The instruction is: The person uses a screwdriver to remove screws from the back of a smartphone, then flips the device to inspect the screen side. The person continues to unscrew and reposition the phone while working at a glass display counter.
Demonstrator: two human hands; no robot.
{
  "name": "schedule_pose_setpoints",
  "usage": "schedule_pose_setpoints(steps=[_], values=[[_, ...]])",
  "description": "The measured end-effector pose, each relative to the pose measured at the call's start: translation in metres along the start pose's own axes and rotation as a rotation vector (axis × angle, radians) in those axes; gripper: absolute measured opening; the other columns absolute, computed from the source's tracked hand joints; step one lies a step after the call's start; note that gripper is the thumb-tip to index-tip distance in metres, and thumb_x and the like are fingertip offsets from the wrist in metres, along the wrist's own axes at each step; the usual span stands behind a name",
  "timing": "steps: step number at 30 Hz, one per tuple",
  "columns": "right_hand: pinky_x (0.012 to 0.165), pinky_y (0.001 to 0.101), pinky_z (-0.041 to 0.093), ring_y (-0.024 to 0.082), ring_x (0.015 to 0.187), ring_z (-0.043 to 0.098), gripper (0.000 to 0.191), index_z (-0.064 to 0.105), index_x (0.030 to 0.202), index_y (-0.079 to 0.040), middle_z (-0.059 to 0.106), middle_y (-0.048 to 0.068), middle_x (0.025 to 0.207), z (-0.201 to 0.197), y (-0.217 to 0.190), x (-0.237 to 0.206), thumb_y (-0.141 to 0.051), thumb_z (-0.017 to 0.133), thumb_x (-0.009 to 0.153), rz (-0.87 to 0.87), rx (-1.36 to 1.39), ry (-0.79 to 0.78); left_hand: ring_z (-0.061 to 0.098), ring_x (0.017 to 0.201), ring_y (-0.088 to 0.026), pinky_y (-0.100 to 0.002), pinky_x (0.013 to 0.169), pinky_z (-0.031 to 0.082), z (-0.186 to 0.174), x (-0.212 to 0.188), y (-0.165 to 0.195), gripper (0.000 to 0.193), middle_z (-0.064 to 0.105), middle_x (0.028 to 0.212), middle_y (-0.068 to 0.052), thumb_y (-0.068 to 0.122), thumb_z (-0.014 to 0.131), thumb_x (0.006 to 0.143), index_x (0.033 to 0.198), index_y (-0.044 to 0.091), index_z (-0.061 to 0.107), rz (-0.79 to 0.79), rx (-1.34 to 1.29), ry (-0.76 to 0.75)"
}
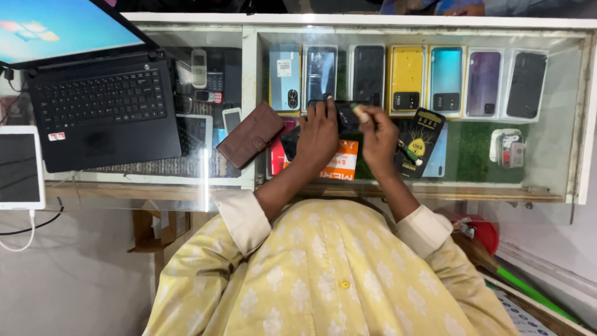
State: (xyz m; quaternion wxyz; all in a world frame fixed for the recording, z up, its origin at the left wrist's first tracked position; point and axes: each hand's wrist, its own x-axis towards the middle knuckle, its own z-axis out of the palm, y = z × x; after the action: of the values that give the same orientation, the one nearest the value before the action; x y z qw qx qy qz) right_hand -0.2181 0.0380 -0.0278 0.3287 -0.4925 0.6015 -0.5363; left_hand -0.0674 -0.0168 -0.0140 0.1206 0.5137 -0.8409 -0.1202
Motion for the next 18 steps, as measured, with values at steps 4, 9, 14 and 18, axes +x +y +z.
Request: schedule_pose_setpoints(steps=[4,9,14,18], values=[[0.063,0.0217,0.045,0.006,0.071,0.056,0.023,0.071,0.118,-0.002,0.065,0.000,0.084,-0.001,0.010,0.008,-0.021,0.060,0.109,0.043,-0.048,-0.142,0.055,0.109,-0.035,-0.051,0.088,0.047,0.002,0.001,-0.003,0.058,0.057,0.118,-0.018,0.008,0.056,0.090,0.145,-0.007,0.047,0.010,-0.007,-0.020],[0.058,0.0198,0.038,0.003,0.068,0.050,0.023,0.065,0.124,-0.003,0.060,-0.002,0.084,-0.016,0.014,0.008,-0.021,0.062,0.110,0.115,0.147,0.104,0.056,0.113,-0.035,-0.052,0.090,0.046,0.001,0.005,-0.011,0.063,0.057,0.119,-0.017,0.006,0.061,0.083,0.144,-0.003,0.048,-0.013,-0.106,0.001],[0.055,0.0200,0.037,0.003,0.069,0.051,0.023,0.065,0.122,-0.002,0.062,-0.001,0.088,-0.020,0.004,-0.003,-0.020,0.066,0.107,0.122,0.218,0.090,0.064,0.101,-0.035,-0.046,0.089,0.053,-0.006,0.009,-0.033,0.063,0.063,0.113,-0.019,0.002,0.069,0.080,0.141,-0.003,0.056,-0.046,-0.510,0.067],[0.056,0.0197,0.040,0.003,0.072,0.055,0.024,0.066,0.119,-0.002,0.065,0.000,0.091,-0.022,-0.015,-0.016,-0.019,0.069,0.104,0.154,0.183,0.112,0.064,0.071,-0.017,-0.035,0.067,0.052,-0.026,-0.002,-0.044,0.051,0.068,0.092,-0.008,0.012,0.071,0.090,0.139,-0.001,0.063,-0.328,-1.213,-0.123]])
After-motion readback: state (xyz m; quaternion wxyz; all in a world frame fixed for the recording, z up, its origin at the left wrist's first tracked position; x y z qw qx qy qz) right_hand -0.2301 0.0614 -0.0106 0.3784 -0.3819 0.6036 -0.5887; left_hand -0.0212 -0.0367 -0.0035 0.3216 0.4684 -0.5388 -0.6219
